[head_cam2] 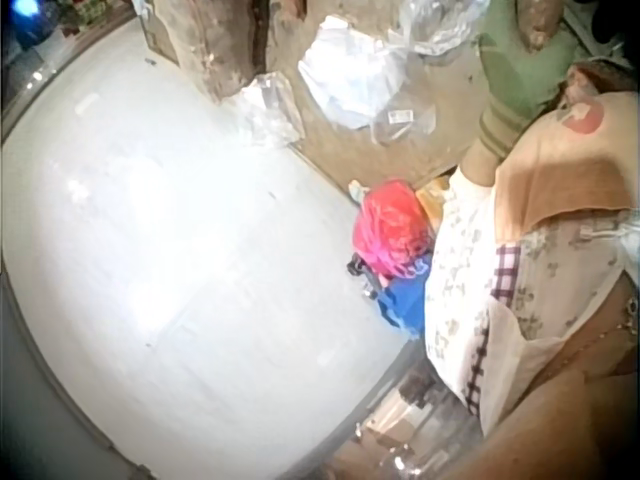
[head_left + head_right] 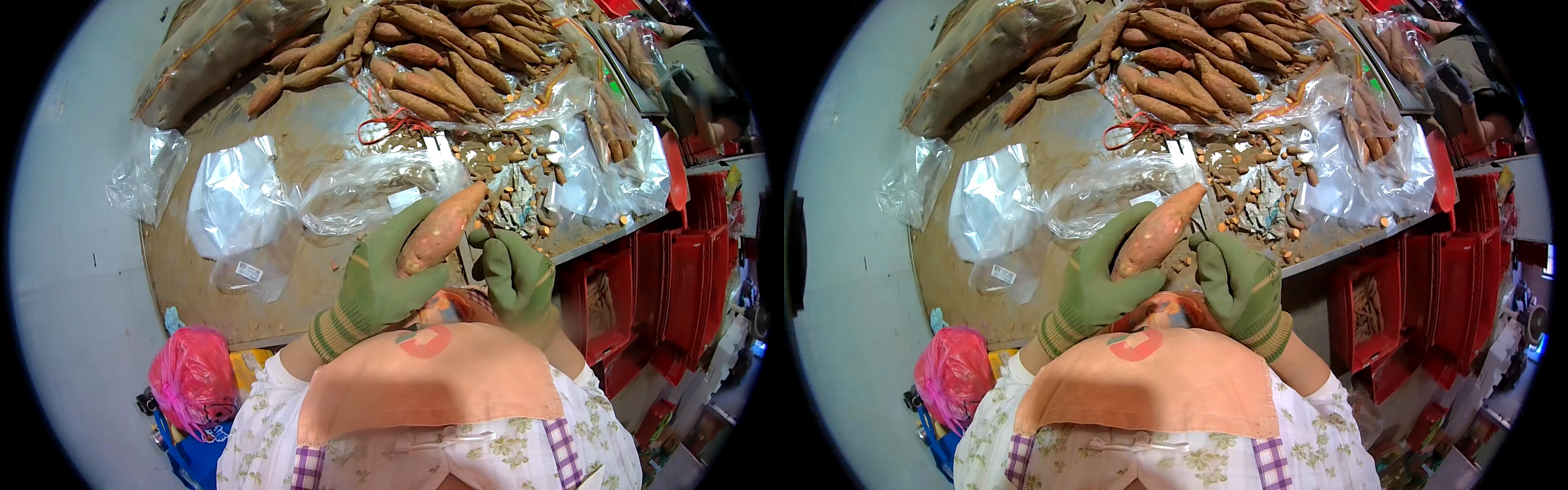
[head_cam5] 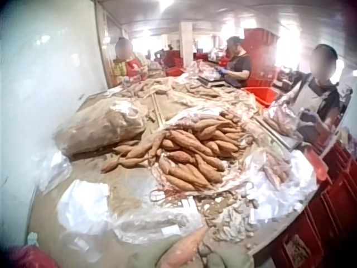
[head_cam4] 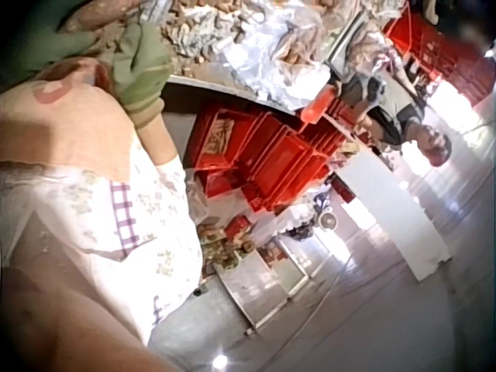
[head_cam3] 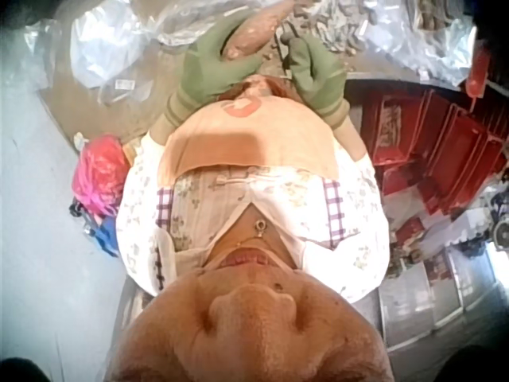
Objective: The person peels sweet potatoes by hand, scrapes off damaged spots, and places them into plastic bags at a sorting table.
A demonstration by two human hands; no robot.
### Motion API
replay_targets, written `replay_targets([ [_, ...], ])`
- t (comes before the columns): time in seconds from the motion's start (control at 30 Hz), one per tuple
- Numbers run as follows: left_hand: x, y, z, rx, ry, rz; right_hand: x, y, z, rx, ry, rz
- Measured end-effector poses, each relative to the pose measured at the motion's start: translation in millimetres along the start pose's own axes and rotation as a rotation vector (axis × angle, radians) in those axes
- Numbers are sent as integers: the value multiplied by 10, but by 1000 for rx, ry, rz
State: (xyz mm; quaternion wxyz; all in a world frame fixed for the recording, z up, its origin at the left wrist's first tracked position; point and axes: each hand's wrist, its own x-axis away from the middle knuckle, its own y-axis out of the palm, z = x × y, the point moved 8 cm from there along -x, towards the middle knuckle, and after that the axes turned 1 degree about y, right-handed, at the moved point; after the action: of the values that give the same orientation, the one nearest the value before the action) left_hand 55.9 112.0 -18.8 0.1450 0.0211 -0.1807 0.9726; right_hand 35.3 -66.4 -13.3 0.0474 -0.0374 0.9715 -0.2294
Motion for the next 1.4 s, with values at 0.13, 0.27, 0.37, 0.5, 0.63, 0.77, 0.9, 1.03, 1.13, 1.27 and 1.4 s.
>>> replay_targets([
  [0.13,14,-18,-56,-26,-5,19,9,24,63,94,-110,54],
  [0.27,-9,-46,-223,1,17,34,15,28,149,45,-15,58],
  [0.37,-43,-141,-235,-30,32,69,52,29,246,56,8,55],
  [0.5,-94,-246,-253,1,-42,48,94,-6,330,21,92,55],
  [0.63,-92,-261,-204,-59,-29,37,110,25,158,56,-101,12],
  [0.77,-69,-138,-157,-90,20,20,-2,117,-237,95,-305,-157],
  [0.9,-106,-10,-63,-100,31,-59,35,223,-120,172,-294,-209],
  [1.03,-98,32,-87,-101,43,-52,67,216,-146,287,-375,-173],
  [1.13,-83,30,-76,-140,53,-36,104,218,-144,331,-400,-190],
  [1.27,-79,37,-79,-154,49,-29,106,216,-156,346,-393,-211],
  [1.4,-99,42,-14,-168,14,-51,89,204,-165,335,-364,-204],
])
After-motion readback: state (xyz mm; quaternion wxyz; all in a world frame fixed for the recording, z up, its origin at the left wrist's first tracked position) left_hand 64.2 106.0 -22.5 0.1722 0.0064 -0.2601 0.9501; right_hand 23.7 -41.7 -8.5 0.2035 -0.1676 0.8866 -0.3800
